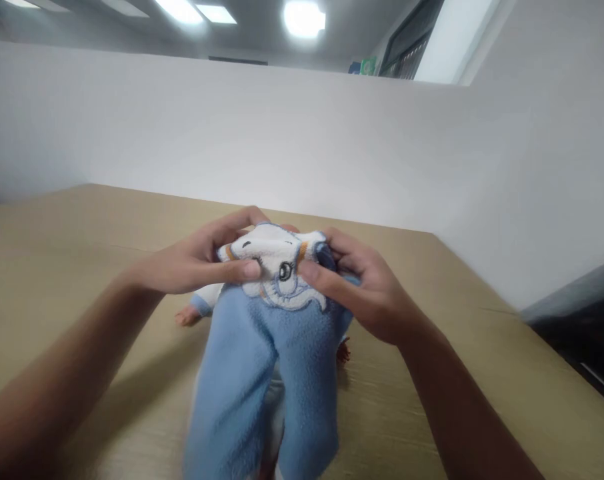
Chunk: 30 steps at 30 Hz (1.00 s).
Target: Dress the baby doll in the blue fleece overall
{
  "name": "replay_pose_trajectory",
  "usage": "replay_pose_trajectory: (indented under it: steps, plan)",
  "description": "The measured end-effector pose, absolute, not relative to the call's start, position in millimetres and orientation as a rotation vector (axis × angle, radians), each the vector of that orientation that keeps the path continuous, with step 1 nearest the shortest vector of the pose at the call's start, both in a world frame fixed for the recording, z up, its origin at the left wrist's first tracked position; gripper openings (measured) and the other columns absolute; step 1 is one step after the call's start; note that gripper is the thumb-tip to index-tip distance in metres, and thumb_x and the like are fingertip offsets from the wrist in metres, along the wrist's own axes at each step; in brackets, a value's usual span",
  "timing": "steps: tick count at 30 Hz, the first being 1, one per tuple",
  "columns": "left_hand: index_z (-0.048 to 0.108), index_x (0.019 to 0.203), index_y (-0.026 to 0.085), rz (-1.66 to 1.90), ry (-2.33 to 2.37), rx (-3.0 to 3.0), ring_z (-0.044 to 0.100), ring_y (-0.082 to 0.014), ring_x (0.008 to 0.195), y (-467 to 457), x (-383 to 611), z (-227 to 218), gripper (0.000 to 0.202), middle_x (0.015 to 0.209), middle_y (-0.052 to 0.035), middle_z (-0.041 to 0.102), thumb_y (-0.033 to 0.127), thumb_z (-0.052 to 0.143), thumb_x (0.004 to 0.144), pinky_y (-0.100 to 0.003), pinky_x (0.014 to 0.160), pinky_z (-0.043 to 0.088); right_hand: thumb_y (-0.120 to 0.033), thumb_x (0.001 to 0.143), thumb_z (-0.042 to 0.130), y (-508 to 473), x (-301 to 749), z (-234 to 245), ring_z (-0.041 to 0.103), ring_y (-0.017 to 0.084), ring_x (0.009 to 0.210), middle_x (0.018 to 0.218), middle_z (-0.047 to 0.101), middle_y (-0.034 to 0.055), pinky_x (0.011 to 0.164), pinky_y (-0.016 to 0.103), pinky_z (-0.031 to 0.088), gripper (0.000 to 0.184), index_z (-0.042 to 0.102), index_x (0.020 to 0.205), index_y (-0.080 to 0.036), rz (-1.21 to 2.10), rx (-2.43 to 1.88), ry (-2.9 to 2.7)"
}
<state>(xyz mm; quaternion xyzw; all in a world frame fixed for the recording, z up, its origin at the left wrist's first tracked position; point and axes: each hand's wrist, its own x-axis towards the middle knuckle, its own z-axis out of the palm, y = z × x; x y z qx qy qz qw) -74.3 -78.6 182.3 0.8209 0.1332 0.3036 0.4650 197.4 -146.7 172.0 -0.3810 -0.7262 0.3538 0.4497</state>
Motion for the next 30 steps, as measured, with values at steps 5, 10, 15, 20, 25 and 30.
replay_pose_trajectory:
  steps: [5, 10, 15, 20, 25, 30]
  plan:
    - [0.071, 0.125, 0.020, 0.472, 0.315, 2.129, 0.072, -0.0197, 0.098, -64, -86, 176, 0.034, 0.113, -0.0064, 0.075, 0.033, 0.082, 0.096, -0.026, 0.081, 0.057, -0.047, 0.103, 0.076, -129, 215, 166, 0.064, 0.013, 0.065, 0.074, 0.069, -0.0012, 0.058, 0.022, 0.051, 0.028, 0.072, 0.090, -0.022, 0.977, -0.863, -1.745]
    - [0.074, 0.118, 0.019, 0.473, 0.222, 2.192, 0.070, -0.0168, 0.093, -53, -94, 166, 0.021, 0.103, -0.0037, 0.074, 0.032, 0.076, 0.101, -0.023, 0.077, 0.055, -0.049, 0.107, 0.067, -126, 225, 165, 0.052, 0.010, 0.050, 0.071, 0.065, -0.0035, 0.047, 0.024, 0.041, 0.028, 0.069, 0.097, -0.023, 0.990, -0.968, -1.874]
    - [0.067, 0.117, 0.020, 0.584, 0.260, 2.208, 0.065, -0.0135, 0.085, -56, -97, 166, 0.022, 0.089, 0.0012, 0.064, 0.033, 0.077, 0.102, -0.022, 0.077, 0.053, -0.053, 0.106, 0.064, -122, 237, 169, 0.068, 0.023, 0.090, 0.097, 0.077, 0.0019, 0.075, 0.031, 0.052, 0.030, 0.076, 0.105, -0.026, 0.625, -1.251, -2.316]
    - [0.067, 0.115, 0.019, 0.600, 0.340, 2.241, 0.062, -0.0128, 0.082, -59, -94, 163, 0.025, 0.087, 0.0021, 0.063, 0.037, 0.078, 0.101, -0.022, 0.075, 0.051, -0.054, 0.104, 0.064, -112, 244, 162, 0.070, 0.031, 0.112, 0.126, 0.079, 0.0039, 0.095, 0.039, 0.055, 0.040, 0.076, 0.134, -0.030, 0.608, -1.213, -2.321]
    - [0.069, 0.116, 0.020, 0.701, 0.385, 2.201, 0.069, -0.0152, 0.097, -61, -90, 161, 0.026, 0.111, -0.0029, 0.074, 0.040, 0.077, 0.101, -0.023, 0.084, 0.053, -0.050, 0.087, 0.087, -113, 234, 151, 0.072, 0.034, 0.116, 0.134, 0.079, 0.0059, 0.101, 0.043, 0.058, 0.063, 0.072, 0.145, -0.030, 0.844, -1.217, -2.347]
    - [0.069, 0.135, 0.024, 0.346, 0.495, 2.298, 0.071, -0.0221, 0.114, -58, -103, 164, 0.043, 0.127, -0.0043, 0.076, 0.048, 0.076, 0.101, -0.025, 0.092, 0.055, -0.045, 0.086, 0.090, -121, 222, 146, 0.074, 0.026, 0.097, 0.109, 0.082, 0.0037, 0.084, 0.033, 0.061, 0.042, 0.083, 0.122, -0.025, 1.027, -1.017, -2.094]
